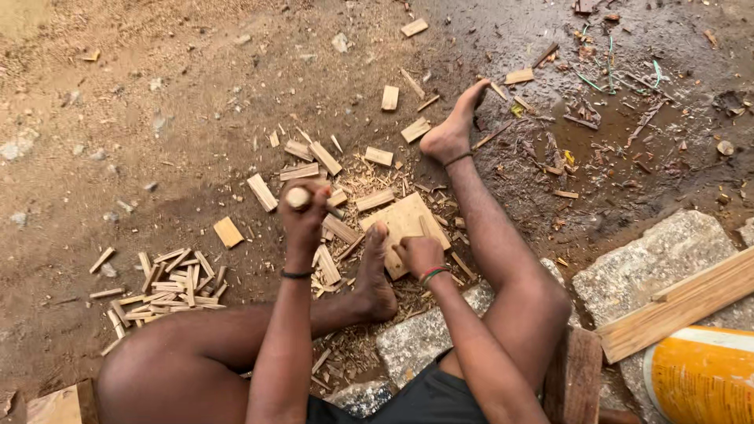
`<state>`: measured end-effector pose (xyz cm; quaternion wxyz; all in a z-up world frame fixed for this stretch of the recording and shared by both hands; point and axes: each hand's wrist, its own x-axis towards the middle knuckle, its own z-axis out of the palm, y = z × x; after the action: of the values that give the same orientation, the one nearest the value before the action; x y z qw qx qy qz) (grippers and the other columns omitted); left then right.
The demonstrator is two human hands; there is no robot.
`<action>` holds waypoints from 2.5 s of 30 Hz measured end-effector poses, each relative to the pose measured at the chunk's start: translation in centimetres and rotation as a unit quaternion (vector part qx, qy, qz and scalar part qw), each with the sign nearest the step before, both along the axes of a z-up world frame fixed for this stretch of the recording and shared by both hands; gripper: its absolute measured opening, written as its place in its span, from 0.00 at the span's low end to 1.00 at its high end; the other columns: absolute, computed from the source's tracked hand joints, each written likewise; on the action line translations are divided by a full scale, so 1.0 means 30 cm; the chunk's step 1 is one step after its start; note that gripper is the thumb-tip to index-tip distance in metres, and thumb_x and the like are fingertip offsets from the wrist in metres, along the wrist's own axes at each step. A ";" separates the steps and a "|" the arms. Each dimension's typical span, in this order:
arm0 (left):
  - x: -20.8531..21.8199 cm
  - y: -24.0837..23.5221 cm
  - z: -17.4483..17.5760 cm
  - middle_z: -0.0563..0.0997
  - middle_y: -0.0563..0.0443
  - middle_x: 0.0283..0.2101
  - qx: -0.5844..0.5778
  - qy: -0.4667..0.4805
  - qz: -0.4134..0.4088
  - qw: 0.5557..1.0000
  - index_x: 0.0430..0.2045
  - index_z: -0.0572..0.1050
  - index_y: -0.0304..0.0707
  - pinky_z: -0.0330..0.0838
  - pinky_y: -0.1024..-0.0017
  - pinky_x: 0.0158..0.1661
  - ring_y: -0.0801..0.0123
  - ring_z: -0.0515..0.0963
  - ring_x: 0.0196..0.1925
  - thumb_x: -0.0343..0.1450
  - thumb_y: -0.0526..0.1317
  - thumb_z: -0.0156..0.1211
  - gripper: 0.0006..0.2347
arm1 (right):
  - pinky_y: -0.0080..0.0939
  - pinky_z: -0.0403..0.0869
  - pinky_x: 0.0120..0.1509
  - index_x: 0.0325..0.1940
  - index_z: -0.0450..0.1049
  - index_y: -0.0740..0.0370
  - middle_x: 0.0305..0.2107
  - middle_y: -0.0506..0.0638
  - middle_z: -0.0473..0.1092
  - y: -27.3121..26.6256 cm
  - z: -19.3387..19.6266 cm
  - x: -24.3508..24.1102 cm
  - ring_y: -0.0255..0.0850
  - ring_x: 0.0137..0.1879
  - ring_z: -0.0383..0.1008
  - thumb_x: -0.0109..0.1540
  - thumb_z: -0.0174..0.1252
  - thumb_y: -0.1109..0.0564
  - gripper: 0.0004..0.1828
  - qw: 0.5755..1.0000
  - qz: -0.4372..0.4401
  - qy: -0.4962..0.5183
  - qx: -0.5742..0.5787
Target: The person sits on the ground and carves a small cylindrical wooden piece using a chisel and a wooden mallet. They repeatedly strike the chisel to shape the wood, occasionally pausing to inspect the piece or adjust their grip.
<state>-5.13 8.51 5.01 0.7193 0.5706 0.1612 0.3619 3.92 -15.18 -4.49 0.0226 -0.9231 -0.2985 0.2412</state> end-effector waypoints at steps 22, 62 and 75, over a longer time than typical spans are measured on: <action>-0.099 0.143 0.427 0.83 0.47 0.34 0.523 0.041 0.029 0.851 0.37 0.76 0.38 0.81 0.71 0.35 0.66 0.85 0.34 0.72 0.38 0.71 0.09 | 0.31 0.78 0.29 0.47 0.81 0.61 0.27 0.49 0.80 0.072 -0.067 0.082 0.29 0.28 0.78 0.58 0.67 0.51 0.16 0.847 -0.240 0.166 0.445; -0.314 0.238 0.439 0.80 0.51 0.23 0.706 0.189 -0.080 0.677 0.29 0.74 0.41 0.78 0.75 0.23 0.71 0.80 0.23 0.76 0.41 0.66 0.08 | 0.38 0.82 0.41 0.47 0.76 0.70 0.33 0.53 0.77 -0.102 0.206 0.032 0.37 0.37 0.80 0.62 0.67 0.57 0.14 0.769 -0.162 0.291 0.545; -0.290 0.190 0.510 0.79 0.51 0.22 0.727 0.212 -0.124 0.641 0.31 0.71 0.40 0.79 0.71 0.24 0.69 0.80 0.23 0.70 0.42 0.68 0.10 | 0.40 0.79 0.33 0.50 0.71 0.68 0.34 0.55 0.79 -0.021 -0.069 0.112 0.41 0.33 0.81 0.61 0.70 0.58 0.19 0.818 -0.165 0.190 0.517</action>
<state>-13.84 14.21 20.30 0.0569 0.9855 -0.0782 0.1391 7.28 -15.82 -6.56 0.5924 -0.7471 -0.2119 0.2147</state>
